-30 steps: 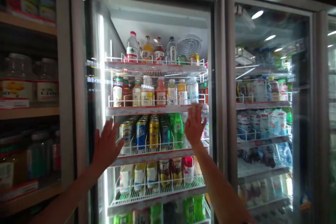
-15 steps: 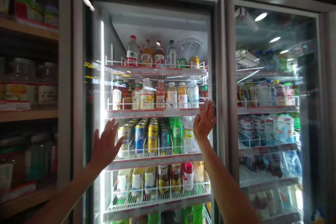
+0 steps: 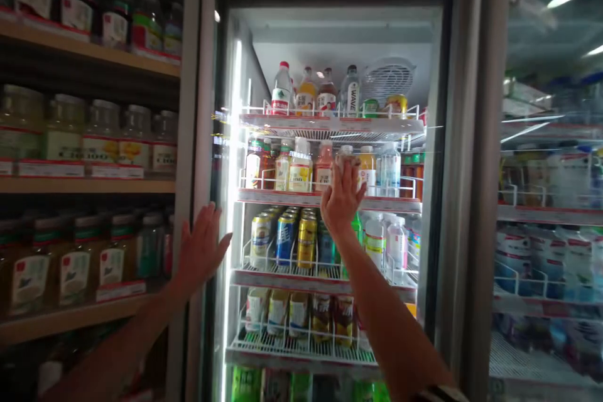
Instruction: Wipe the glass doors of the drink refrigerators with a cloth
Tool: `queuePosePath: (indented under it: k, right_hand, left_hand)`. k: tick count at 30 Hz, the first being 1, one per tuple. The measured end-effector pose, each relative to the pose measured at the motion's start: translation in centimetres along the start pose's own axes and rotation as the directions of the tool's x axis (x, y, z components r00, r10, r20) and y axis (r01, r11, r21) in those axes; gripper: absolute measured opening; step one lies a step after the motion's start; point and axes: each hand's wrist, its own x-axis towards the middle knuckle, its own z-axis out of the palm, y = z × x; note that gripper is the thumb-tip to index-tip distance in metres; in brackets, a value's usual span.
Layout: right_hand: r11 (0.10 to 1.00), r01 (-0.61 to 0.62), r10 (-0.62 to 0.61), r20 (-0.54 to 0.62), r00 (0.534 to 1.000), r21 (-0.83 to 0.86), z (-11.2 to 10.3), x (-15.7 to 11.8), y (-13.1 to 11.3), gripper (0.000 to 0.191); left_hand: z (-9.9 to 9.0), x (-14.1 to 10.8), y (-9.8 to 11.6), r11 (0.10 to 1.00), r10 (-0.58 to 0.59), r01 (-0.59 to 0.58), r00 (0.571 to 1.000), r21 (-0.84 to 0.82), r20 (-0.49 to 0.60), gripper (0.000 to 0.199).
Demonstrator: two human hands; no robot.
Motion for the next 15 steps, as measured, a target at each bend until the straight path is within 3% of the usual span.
queuePosePath:
  k: [2, 3, 5, 7, 9, 12, 14, 15]
  right_hand:
    - [0.989, 0.124, -0.131, 0.109, 0.985, 0.075, 1.0, -0.8, -3.0, 0.061]
    - [0.964, 0.227, -0.249, 0.18, 0.951, 0.135, 1.5, -1.8, -4.9, 0.063]
    - [0.857, 0.435, -0.506, 0.287, 0.813, 0.277, 2.3, -4.3, -8.8, 0.065]
    - [0.731, 0.563, -0.679, 0.32, 0.661, 0.386, 3.0, -6.3, -12.1, 0.063]
    - [0.665, 0.614, -0.745, 0.312, 0.59, 0.425, 3.7, -6.7, -14.5, 0.058]
    - [0.643, 0.643, -0.763, 0.287, 0.579, 0.416, 4.6, -4.6, -16.4, 0.052]
    - [0.674, 0.635, -0.737, 0.284, 0.614, 0.377, 4.7, -2.4, -16.2, 0.052]
    - [0.711, 0.614, -0.701, 0.286, 0.653, 0.342, 4.5, -1.2, -15.3, 0.053]
  left_hand:
    - [-0.5, -0.4, -0.8, 1.0, -0.025, 0.025, 1.0, 0.018, 0.006, 0.057]
    - [-0.8, -0.5, -1.0, 0.999, -0.03, 0.03, 1.0, 0.024, 0.01, 0.057]
    - [-1.3, -0.8, -1.4, 0.999, -0.032, 0.032, 0.999, 0.032, 0.006, 0.057]
    - [-1.9, -0.8, -1.8, 0.999, -0.031, 0.031, 0.999, 0.04, -0.008, 0.058]
    - [-2.4, -0.6, -2.4, 0.998, -0.038, 0.039, 0.999, 0.053, -0.027, 0.058]
    - [-2.9, -0.2, -2.9, 0.996, -0.04, 0.044, 0.998, 0.071, -0.055, 0.057]
    - [-2.8, 0.2, -3.0, 0.997, -0.025, 0.031, 0.996, 0.075, -0.08, 0.058]
    - [-2.7, 0.4, -2.9, 0.997, -0.016, 0.022, 0.996, 0.073, -0.09, 0.058]
